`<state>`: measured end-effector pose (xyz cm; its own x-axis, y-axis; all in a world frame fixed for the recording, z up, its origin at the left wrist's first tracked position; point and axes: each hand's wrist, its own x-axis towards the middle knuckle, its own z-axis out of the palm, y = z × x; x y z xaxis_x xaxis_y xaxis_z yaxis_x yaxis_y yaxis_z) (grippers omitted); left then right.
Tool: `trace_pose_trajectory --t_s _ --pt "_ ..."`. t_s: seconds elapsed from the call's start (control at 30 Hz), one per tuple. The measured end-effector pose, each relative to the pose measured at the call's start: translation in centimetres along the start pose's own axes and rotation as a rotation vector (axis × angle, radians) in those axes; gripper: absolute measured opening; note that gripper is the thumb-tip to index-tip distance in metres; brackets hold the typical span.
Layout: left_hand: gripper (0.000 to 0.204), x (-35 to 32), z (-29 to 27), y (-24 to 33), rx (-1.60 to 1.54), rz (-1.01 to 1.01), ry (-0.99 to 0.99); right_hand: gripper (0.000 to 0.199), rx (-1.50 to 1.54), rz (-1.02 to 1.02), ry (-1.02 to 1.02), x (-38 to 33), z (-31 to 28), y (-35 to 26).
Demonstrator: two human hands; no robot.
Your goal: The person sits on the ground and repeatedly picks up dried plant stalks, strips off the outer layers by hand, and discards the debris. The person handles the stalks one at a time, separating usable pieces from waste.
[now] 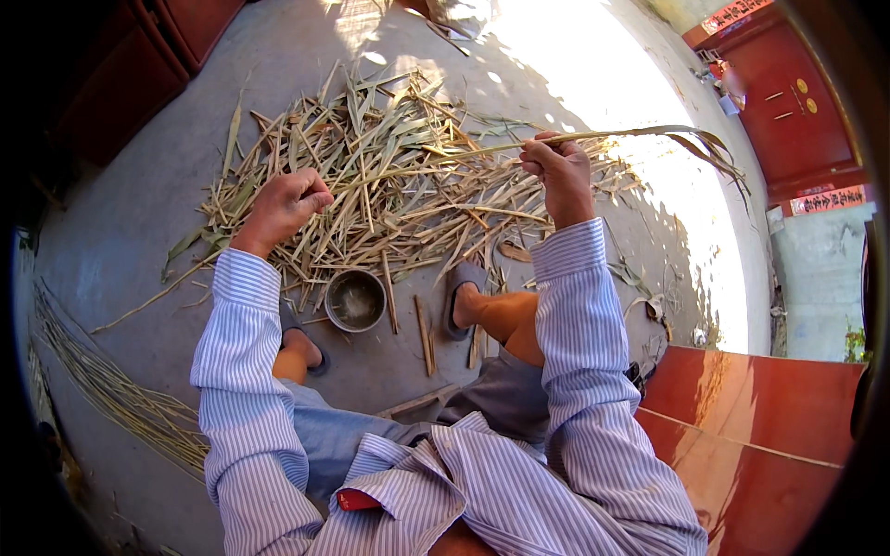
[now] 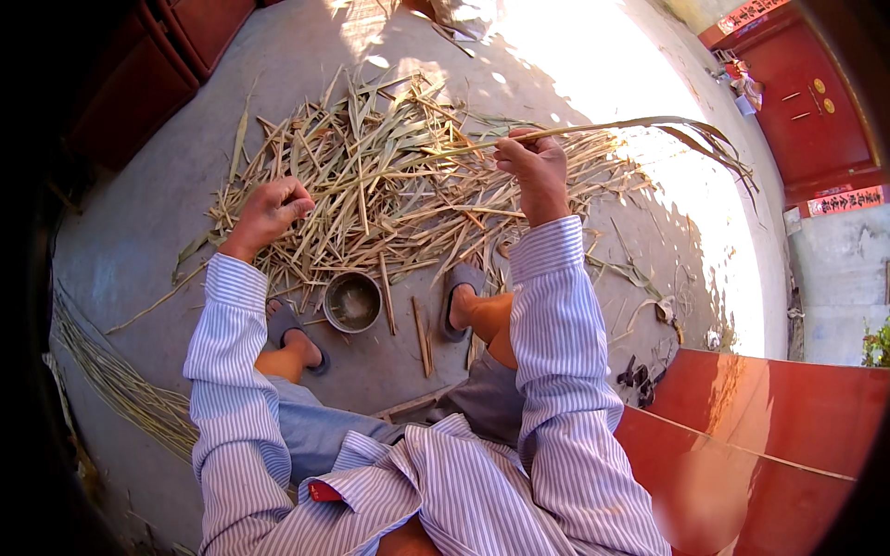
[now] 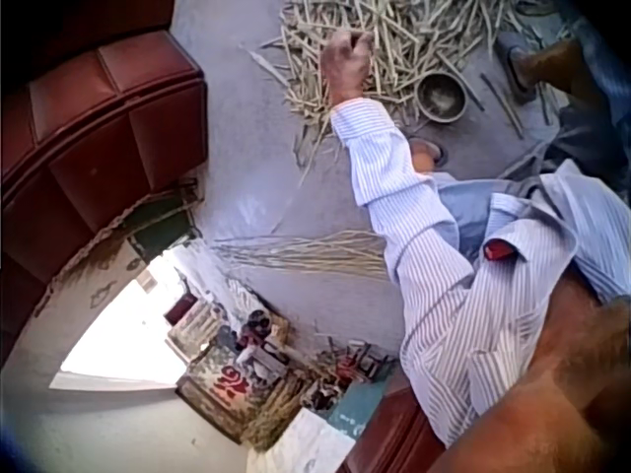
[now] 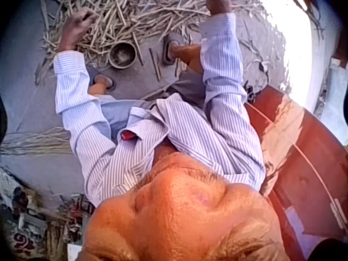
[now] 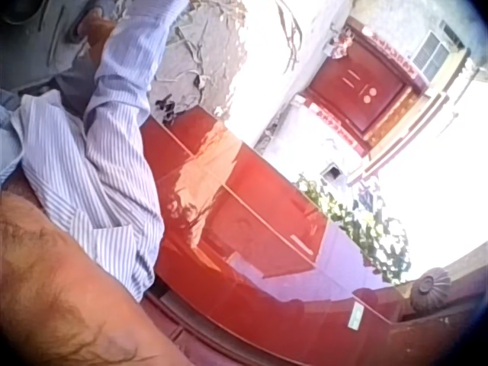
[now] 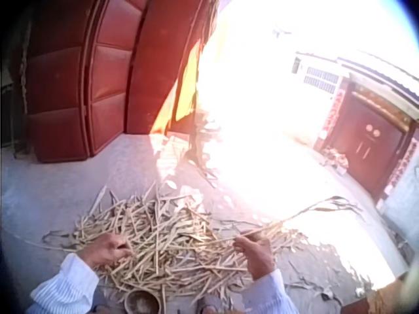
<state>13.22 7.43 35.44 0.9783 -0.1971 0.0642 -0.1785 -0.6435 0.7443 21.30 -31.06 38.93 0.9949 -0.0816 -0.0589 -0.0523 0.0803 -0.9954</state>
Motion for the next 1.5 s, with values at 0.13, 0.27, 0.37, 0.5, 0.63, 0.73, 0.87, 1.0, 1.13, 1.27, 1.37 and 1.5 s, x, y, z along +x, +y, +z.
trace_pose_trajectory --t_s 0.13,0.27,0.37,0.5,0.63,0.73,0.87,1.0,1.13,1.27,1.37,1.5 --pt "0.014 -0.2 0.3 1.0 0.005 -0.039 -0.053 0.023 -0.366 -0.057 0.077 1.1 -1.1 2.7" --pt "0.016 -0.2 0.8 2.1 0.143 0.073 -0.06 0.027 -1.21 -0.048 0.084 1.2 -3.5 4.1" --pt "0.019 -1.0 0.6 1.1 0.147 0.058 -0.045 0.024 -1.177 0.113 0.1 3.2 -14.2 6.6" --pt "0.02 -2.8 -0.2 1.3 0.127 0.025 -0.08 0.009 -0.48 0.612 0.099 -2.0 -21.5 9.2" --pt "0.027 -4.4 0.6 0.5 0.188 0.187 -0.071 0.008 -0.037 0.828 0.383 -8.9 -31.7 19.9" --pt "0.023 -5.4 0.6 1.0 0.212 0.27 -0.056 0.009 -0.031 0.937 0.409 -12.6 -29.6 25.8" --pt "0.022 -6.7 0.8 2.2 0.291 0.311 -0.014 0.011 -0.194 0.97 0.368 -12.5 -25.0 27.9" --pt "0.026 -8.7 -1.2 4.5 0.294 0.348 0.001 0.014 -0.354 0.915 0.323 -11.5 -22.9 26.7" --pt "0.029 -11.4 -3.4 5.1 0.296 0.375 -0.023 0.017 -0.446 0.873 0.258 -10.1 -21.3 26.3" --pt "0.026 -17.7 -8.1 1.3 0.448 0.202 -0.119 0.02 -0.529 0.846 0.197 -8.5 -19.8 26.5" --pt "0.021 -28.6 -16.5 -10.6 0.847 0.078 -0.01 0.022 -0.562 0.817 0.181 -8.6 -19.2 26.3" --pt "0.042 -44.2 -22.2 -14.2 1.067 -1.292 -0.822 0.025 -0.619 0.8 0.176 -8.6 -19.3 26.6"
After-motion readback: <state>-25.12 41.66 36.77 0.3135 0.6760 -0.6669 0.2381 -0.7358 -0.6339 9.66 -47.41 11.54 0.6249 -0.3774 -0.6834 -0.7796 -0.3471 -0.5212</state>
